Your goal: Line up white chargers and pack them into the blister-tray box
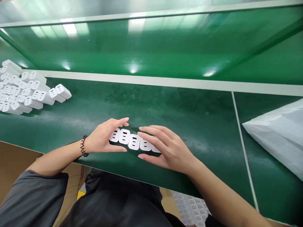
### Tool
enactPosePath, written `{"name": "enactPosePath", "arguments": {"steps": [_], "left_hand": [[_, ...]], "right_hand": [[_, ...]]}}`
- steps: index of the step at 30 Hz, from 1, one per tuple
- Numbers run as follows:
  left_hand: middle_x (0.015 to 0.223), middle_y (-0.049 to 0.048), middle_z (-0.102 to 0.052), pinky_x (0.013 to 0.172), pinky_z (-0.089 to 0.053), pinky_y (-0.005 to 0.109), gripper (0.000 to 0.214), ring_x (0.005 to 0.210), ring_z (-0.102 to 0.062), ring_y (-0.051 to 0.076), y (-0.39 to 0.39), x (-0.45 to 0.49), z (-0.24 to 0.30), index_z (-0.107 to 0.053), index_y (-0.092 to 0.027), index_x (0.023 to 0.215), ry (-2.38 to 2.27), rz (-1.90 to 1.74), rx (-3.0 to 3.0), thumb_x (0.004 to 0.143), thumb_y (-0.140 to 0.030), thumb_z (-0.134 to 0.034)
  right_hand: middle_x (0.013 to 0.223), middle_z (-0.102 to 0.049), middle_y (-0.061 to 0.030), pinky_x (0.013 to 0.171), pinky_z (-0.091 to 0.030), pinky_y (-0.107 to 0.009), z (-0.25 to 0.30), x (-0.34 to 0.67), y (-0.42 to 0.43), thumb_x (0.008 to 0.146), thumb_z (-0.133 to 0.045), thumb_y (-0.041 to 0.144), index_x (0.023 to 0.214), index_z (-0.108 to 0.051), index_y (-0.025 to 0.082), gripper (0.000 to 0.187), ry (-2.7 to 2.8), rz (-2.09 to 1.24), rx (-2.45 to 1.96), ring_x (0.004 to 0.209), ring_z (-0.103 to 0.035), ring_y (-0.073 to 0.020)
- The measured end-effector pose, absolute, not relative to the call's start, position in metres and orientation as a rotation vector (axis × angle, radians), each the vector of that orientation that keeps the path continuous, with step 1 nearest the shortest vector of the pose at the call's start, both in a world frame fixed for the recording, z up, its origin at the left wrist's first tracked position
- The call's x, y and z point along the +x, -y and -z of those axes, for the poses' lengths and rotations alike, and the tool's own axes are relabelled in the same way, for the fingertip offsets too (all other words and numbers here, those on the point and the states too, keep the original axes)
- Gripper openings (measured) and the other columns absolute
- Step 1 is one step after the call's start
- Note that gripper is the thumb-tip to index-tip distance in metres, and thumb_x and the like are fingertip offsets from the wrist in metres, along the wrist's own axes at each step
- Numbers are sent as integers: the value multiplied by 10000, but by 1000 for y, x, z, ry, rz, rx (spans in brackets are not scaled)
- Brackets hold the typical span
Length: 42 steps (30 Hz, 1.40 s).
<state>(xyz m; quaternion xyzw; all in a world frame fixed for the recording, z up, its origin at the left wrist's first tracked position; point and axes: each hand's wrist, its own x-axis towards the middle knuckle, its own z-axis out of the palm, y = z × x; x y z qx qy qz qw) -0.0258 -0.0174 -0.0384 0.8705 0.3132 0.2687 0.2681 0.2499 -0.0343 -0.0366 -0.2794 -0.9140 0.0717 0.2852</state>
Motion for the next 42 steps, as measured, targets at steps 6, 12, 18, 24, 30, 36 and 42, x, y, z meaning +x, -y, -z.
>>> {"name": "enactPosePath", "arguments": {"steps": [6, 12, 18, 24, 30, 36, 42], "left_hand": [[1232, 120, -654, 879, -549, 368, 942, 1062, -648, 233, 16, -27, 40, -205, -244, 1553, -834, -715, 2340, 828, -553, -721], [1266, 120, -632, 905, -545, 388, 993, 1089, -636, 241, 16, -28, 40, -172, -268, 1567, -852, -694, 2279, 805, -537, -750], [1374, 155, -553, 930, -548, 418, 1108, 1166, -598, 271, 8, -39, 32, -86, -282, 1588, -798, -589, 2214, 767, -528, -789], [1373, 140, -560, 929, -542, 404, 1075, 1182, -596, 268, 1, -49, 21, -62, -306, 1589, -721, -400, 2223, 800, -427, -782], [1286, 105, -625, 872, -532, 356, 982, 1082, -631, 234, 3, -44, 26, -91, -308, 1584, -720, -402, 2247, 850, -415, -734], [1220, 65, -679, 864, -510, 350, 887, 1017, -642, 220, 7, -34, 35, -156, -286, 1570, -797, -456, 2338, 884, -452, -692], [1126, 56, -712, 795, -510, 338, 770, 902, -647, 202, 19, -23, 41, -253, -244, 1521, -805, -565, 2430, 909, -488, -650]], "right_hand": [[1325, -624, -134, 1115, -421, -513, 34, 247, 39, 906, -669, 469, 1275, -602, 213, 455, 2532, -55, -655, 1280, -531, -286], [1490, -430, -243, 1129, -349, -630, 41, 245, 39, 938, -460, 657, 1454, -438, 138, 732, 2468, -83, -1024, 1420, -358, -397], [1505, -380, -220, 1132, -346, -640, 43, 244, 39, 940, -434, 670, 1442, -434, 181, 701, 2406, -162, -1042, 1435, -324, -406], [1498, -377, -248, 1082, -406, -632, 39, 245, 36, 913, -556, 614, 1431, -431, 153, 705, 2421, -190, -1068, 1411, -351, -426], [1292, -591, -168, 946, -508, -489, 26, 254, 36, 884, -681, 488, 1255, -566, 173, 500, 2496, -175, -946, 1184, -564, -340], [1031, -714, -97, 673, -533, -355, 31, 256, 37, 923, -648, 446, 1198, -581, 146, 412, 2540, -190, -995, 828, -636, -221], [1055, -718, -101, 678, -568, -340, 44, 239, 43, 914, -661, 435, 1308, -542, 173, 488, 2409, -311, -993, 830, -615, -214]]}}
